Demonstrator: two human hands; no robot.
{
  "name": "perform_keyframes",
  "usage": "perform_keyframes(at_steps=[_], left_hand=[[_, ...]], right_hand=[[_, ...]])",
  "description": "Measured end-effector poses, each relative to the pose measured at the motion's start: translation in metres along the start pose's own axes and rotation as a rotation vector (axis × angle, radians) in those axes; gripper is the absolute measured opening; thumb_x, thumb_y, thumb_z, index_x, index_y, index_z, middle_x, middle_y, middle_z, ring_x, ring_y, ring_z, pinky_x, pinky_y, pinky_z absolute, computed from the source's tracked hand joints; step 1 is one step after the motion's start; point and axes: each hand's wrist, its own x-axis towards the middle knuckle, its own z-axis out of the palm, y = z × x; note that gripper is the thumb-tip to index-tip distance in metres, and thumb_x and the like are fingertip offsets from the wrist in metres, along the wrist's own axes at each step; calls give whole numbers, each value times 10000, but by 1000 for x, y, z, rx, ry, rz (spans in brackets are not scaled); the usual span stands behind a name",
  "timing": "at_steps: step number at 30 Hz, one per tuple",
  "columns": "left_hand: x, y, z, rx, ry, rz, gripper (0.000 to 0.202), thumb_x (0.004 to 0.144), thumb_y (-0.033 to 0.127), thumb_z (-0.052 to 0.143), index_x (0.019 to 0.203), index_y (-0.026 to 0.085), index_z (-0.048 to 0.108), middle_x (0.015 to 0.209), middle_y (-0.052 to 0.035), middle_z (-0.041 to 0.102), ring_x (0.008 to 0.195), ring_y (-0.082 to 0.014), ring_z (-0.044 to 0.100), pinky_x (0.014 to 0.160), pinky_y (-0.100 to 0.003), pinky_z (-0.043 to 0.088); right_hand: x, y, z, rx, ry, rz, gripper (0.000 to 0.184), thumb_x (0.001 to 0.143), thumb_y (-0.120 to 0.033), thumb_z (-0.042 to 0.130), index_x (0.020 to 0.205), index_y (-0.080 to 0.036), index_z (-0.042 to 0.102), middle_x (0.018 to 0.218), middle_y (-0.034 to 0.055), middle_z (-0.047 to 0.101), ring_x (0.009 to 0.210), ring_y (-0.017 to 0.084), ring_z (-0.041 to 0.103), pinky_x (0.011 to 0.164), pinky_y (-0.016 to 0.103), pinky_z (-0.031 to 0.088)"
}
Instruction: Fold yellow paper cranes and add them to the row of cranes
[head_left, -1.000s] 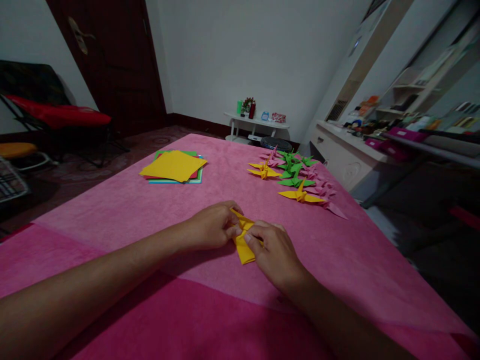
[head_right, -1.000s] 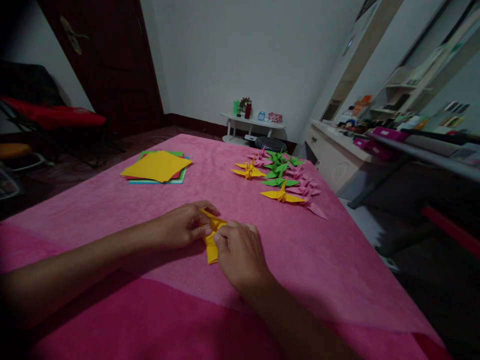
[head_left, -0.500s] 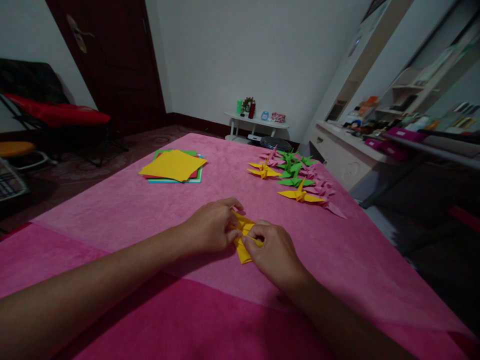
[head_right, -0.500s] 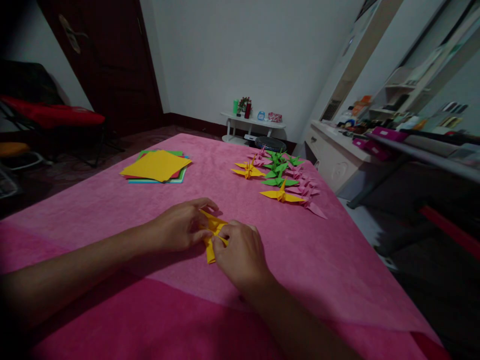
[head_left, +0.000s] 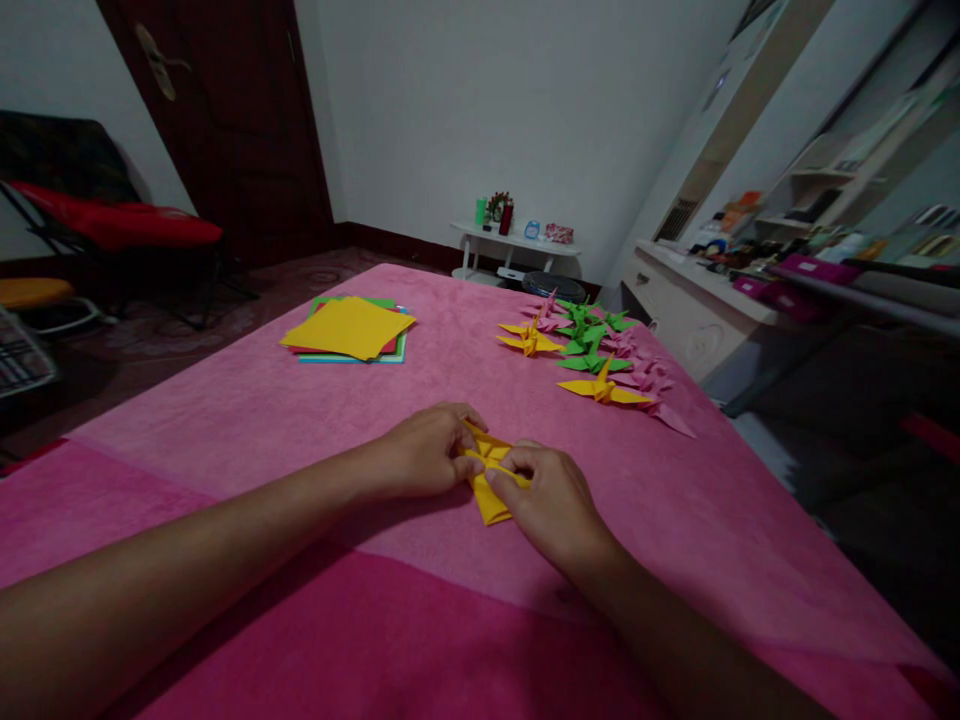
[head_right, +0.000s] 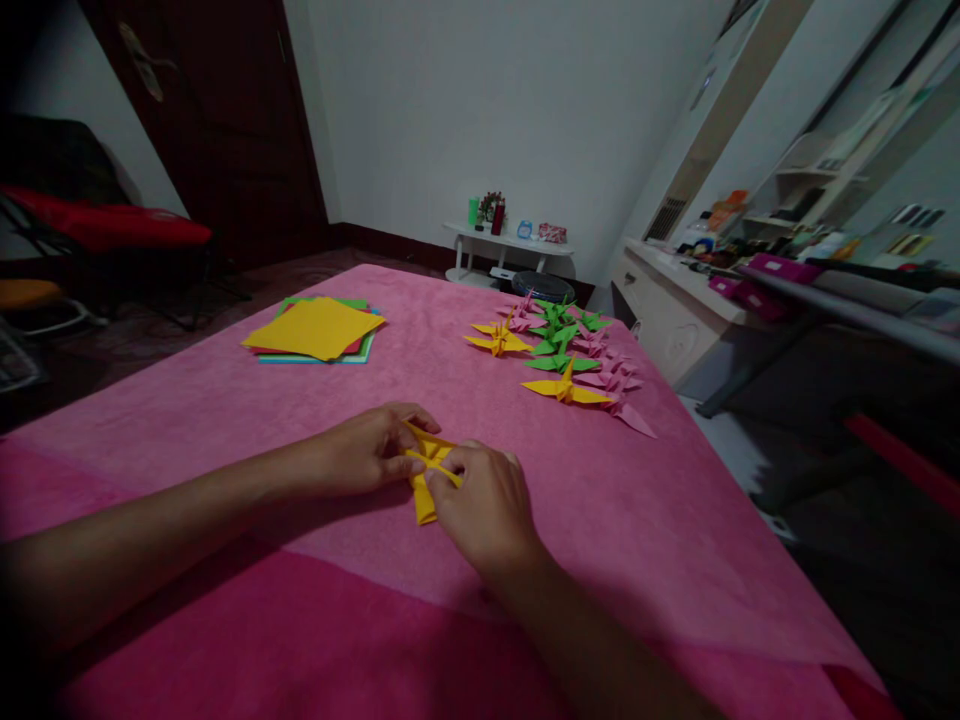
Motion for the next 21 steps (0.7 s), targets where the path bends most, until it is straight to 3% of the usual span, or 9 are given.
perform_keyframes(at_steps=[11,21], left_hand=[[-4,9,-1,101,77,-157,200,642,325,651,776,181,687,910,-47,632,798,-171,576,712,-244,431],[-3,6,1,122,116,-74,165,714,319,593,752,190,689,979,-45,623,864,-176,562,761,-270,419]], right_hand=[[3,-2,1,-98,23,17,145,705,-276,573,596,-200,631,672,13,637,569,114,521,508,232,278],[3,0,-2,-7,-57,20,120,708,-278,583,645,-205,653,695,9,633,598,119,524,522,224,300]])
